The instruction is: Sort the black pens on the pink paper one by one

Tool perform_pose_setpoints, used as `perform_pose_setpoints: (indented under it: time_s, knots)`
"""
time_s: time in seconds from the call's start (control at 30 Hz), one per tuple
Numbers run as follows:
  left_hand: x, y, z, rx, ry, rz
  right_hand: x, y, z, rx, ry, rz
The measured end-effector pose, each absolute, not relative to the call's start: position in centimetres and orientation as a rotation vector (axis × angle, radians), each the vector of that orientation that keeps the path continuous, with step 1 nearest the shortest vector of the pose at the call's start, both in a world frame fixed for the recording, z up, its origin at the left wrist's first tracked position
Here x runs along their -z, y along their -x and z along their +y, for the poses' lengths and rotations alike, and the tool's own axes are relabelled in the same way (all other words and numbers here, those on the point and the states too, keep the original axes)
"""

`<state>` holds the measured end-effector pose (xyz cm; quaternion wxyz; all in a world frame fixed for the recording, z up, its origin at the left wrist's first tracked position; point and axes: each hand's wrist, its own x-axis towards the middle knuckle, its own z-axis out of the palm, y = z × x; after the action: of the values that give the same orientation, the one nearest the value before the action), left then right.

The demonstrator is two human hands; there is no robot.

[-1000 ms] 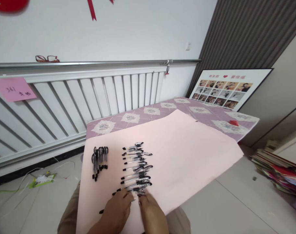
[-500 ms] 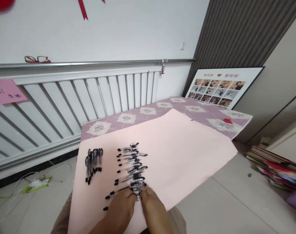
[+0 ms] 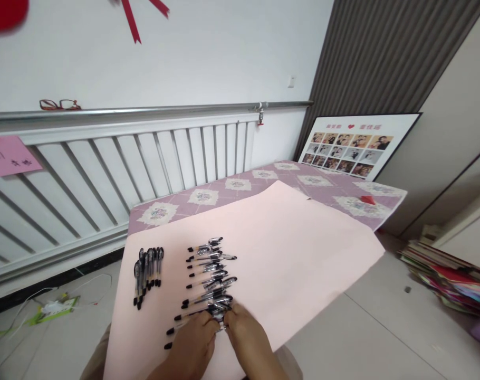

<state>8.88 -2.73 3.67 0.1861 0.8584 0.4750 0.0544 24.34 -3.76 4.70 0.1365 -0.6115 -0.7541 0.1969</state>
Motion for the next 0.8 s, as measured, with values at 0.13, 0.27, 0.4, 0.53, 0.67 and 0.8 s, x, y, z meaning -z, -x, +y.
perform_pose_setpoints:
  time_s: [0.13, 0.27, 0.4, 0.53, 0.67, 0.8]
  knots:
    - [-3.9, -8.8, -2.9, -0.140, -2.407, 1.352, -4.8, -24.6, -3.7, -0.597, 1.726, -2.187]
    - [-4.3, -8.5, -3.2, -0.115, -2.399, 1.349, -4.2, -25.6, -4.0, -0.612, 1.691, -2.139]
    - [-3.7, -8.3, -3.3, -0.155, -2.417, 1.353, -4.0, -27.0, -4.1, -0.624, 1.705, -2.100]
    - [-2.4, -8.6, -3.4, -0.176, -2.477, 1.408, -4.3, -27.1, -4.3, -0.623, 1.713, -2.122]
    - [-1.8, -9.0, -3.4, -0.191, -2.524, 1.424, -4.3, -26.1, -4.5, -0.620, 1.656, -2.149]
    - [-1.6, -9.1, -3.2, -0.198, -2.540, 1.433, -3.9, -25.7, -4.5, -0.651, 1.674, -2.108]
